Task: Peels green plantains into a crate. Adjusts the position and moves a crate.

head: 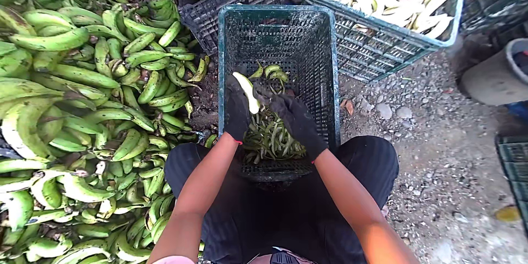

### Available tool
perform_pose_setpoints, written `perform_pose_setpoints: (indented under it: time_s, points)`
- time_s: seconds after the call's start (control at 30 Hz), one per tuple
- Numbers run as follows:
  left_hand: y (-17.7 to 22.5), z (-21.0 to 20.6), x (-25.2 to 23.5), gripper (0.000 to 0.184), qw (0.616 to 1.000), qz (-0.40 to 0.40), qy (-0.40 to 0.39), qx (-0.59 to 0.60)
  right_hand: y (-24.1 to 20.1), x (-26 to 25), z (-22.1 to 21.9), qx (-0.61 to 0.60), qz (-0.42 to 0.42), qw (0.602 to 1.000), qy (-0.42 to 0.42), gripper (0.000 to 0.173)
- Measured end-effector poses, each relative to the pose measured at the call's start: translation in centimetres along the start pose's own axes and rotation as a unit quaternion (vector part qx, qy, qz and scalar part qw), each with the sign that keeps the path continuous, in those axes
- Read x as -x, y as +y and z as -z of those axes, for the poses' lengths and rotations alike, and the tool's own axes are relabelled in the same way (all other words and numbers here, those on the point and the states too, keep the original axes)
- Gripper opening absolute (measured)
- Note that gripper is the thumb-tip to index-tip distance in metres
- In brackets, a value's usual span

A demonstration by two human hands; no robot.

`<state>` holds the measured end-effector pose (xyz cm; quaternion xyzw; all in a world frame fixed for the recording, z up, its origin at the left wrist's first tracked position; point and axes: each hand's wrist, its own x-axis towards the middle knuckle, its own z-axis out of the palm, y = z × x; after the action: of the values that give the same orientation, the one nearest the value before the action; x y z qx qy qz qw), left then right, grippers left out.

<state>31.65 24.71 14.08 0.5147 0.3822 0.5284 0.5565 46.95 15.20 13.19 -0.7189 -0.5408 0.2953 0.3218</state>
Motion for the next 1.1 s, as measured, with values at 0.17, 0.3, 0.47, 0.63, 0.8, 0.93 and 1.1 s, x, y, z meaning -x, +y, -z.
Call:
perform_pose_setpoints:
  time_s: [0.17,0.3,0.47,0.63,0.8,0.93,1.1]
  points:
    - [0.1,0.4,-0.9,0.054,0.993,-0.072,0.078,0.055,-1.1,1.4,-0.9,0.036,0.013,0.999,-0.017,0.062]
    - [-0.1,0.7,-0.1,0.061,0.996,0.017,-0.057,0.066,-1.2,0.1,-0.4,0.045,-0.027,0.999,0.005,0.059]
    - [0.5,0.8,0.2,0.064,0.990,0.055,-0.119,-0.059,-0.6,0.6,-0.3,0.141,-0.026,0.987,0.075,0.079]
    - [1.1,0.8,0.4,0.058,0.968,0.152,-0.181,-0.082,-1.1,-0.2,0.1,0.136,-0.045,0.986,0.083,0.067]
    - [2.8,1.1,1.3,0.048,0.914,0.186,-0.247,-0.261,-0.1,-1.4,1.2,0.057,-0.061,0.997,-0.001,0.056]
    - [2.4,1.2,1.9,0.060,0.900,0.227,-0.337,-0.156,1.9,-2.5,1.6,-0.020,-0.058,0.997,0.046,0.059]
    - [1.6,1.5,0.5,0.070,0.971,0.133,-0.187,-0.059,1.7,-2.0,1.6,-0.066,0.008,0.996,0.059,0.066]
